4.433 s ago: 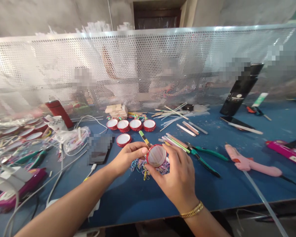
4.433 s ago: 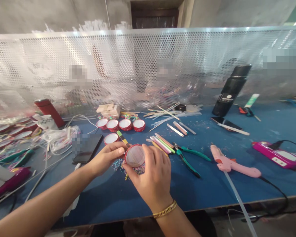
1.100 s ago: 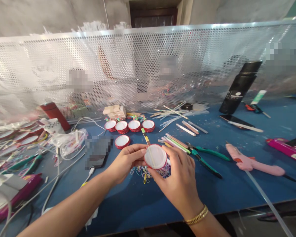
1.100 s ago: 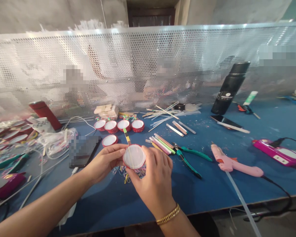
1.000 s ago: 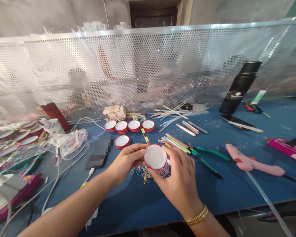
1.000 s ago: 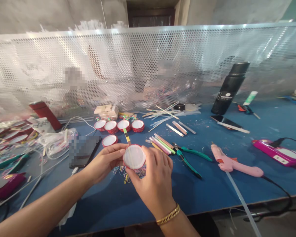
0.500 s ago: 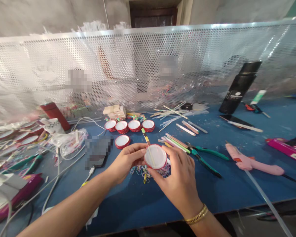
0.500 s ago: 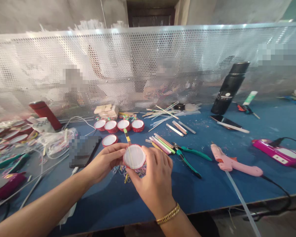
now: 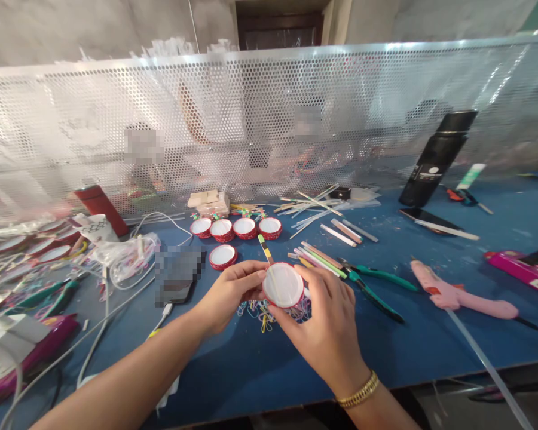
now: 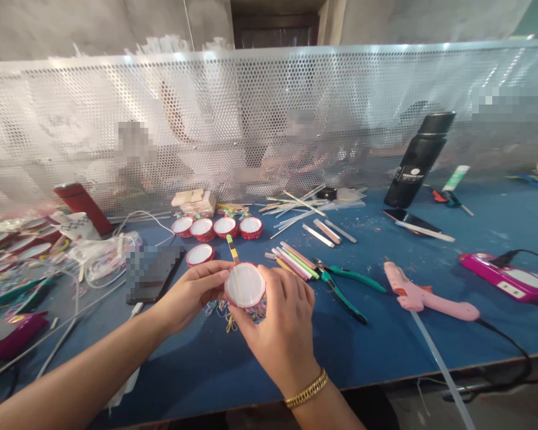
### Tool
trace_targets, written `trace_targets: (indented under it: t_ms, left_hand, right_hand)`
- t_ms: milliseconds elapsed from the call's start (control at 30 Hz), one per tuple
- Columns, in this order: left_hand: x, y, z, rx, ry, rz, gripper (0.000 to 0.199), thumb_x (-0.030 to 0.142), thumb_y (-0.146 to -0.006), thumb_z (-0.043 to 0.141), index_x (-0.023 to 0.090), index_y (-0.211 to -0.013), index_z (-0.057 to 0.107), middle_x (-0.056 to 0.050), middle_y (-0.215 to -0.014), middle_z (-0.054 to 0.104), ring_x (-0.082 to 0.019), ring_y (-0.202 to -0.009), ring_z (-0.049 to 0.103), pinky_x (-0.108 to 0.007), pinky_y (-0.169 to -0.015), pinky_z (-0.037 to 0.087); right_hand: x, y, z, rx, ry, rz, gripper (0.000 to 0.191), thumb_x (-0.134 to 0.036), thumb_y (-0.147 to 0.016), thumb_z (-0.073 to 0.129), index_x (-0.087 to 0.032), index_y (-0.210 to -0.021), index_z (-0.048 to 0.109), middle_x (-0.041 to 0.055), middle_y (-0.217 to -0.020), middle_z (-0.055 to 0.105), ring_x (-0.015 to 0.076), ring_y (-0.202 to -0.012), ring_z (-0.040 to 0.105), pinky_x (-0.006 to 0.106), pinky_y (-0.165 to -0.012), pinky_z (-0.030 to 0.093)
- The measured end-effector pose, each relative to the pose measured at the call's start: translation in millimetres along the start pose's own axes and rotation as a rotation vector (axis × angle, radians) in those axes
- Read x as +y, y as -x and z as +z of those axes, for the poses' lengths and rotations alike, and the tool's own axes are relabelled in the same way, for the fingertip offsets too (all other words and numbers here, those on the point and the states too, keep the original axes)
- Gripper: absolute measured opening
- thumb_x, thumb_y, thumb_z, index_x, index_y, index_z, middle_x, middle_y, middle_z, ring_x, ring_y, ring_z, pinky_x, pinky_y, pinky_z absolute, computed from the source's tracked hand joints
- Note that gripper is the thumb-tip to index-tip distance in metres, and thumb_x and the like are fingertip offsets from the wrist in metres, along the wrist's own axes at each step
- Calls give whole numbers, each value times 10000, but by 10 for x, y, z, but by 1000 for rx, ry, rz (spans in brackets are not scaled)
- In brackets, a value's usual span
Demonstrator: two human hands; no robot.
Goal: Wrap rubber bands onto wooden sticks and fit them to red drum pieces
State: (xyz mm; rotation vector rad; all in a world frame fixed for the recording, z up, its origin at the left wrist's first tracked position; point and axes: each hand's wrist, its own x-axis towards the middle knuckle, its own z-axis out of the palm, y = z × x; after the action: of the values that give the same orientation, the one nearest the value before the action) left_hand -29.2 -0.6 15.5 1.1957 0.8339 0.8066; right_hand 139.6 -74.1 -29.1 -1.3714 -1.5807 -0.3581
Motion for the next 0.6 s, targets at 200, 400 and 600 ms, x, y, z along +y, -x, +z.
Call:
trace_targets:
  t_ms: [200, 400, 600]
  left_hand:
    - [13, 3, 14, 20, -12, 2, 441, 388, -773, 821, 172, -1146, 733, -61, -945, 746, -149, -755, 656, -285, -745, 534]
    - [25, 14, 32, 54, -29, -6, 415, 379, -752, 828, 173, -1098, 729, -54, -928, 746, -153, -751, 656, -290, -743, 535]
    - [14, -1, 13, 67, -55, -37, 390, 365, -779, 802, 176, -1113, 728, -57, -932, 747, -149, -744, 662, -277, -726, 537]
  right_hand:
    - [-8, -2, -13, -6, 1, 2, 537, -534, -864, 713, -221, -1271, 556, 127, -1212, 685, 317, -1187, 623, 473, -975, 455]
    - [-9, 0, -11, -20, -2, 4, 536, -540, -863, 711, -220, -1264, 559, 128, -1208, 689, 324, -1196, 620, 479, -975, 453]
    - [0, 6, 10, -21, -15, 5, 595, -546, -847, 727, -210, -1300, 536, 138, -1229, 685, 329, -1188, 622, 498, -999, 443]
